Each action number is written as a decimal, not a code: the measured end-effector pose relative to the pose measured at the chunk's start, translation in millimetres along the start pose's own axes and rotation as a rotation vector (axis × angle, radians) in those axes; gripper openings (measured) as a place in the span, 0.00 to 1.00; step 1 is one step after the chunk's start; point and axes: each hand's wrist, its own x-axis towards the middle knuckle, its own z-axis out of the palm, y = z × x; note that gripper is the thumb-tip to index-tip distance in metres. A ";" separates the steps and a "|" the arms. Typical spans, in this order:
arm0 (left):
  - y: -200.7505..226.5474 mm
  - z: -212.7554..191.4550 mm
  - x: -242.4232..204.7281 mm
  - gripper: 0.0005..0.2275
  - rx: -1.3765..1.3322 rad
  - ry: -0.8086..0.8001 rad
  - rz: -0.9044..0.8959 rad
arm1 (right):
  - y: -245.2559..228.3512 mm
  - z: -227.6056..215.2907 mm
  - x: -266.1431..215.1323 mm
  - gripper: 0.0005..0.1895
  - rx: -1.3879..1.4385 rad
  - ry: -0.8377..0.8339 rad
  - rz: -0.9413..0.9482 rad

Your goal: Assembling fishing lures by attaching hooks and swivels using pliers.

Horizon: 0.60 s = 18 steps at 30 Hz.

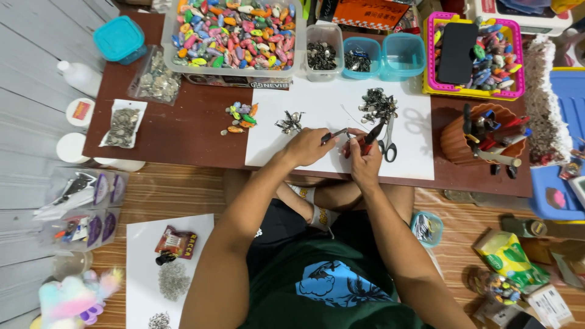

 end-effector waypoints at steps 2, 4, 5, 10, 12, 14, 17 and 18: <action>-2.6 1.0 0.9 0.20 0.022 0.001 0.000 | 1.2 0.8 2.8 0.11 -0.004 -0.005 -0.014; -3.2 -0.3 0.8 0.20 0.038 -0.009 -0.001 | 2.1 2.0 3.2 0.11 -0.012 -0.002 -0.019; -1.8 -0.4 0.5 0.20 0.031 -0.012 -0.004 | 2.2 1.0 1.8 0.11 -0.013 0.004 -0.011; 2.4 -7.2 -0.6 0.19 0.023 -0.015 0.009 | 5.2 -0.5 0.3 0.10 -0.015 0.031 -0.003; 3.0 -13.4 -0.9 0.20 0.102 -0.031 0.029 | 4.1 0.0 0.0 0.10 -0.057 0.013 -0.013; 8.9 -19.8 -4.4 0.21 0.122 -0.020 0.052 | 2.6 0.7 -0.7 0.10 -0.058 0.010 -0.012; 23.3 -33.7 -8.1 0.21 0.131 -0.020 0.057 | -1.7 4.7 -1.0 0.09 -0.022 -0.001 -0.030; 28.8 -38.6 -10.0 0.21 0.118 -0.036 0.041 | -3.1 6.6 -2.2 0.08 0.014 -0.002 -0.049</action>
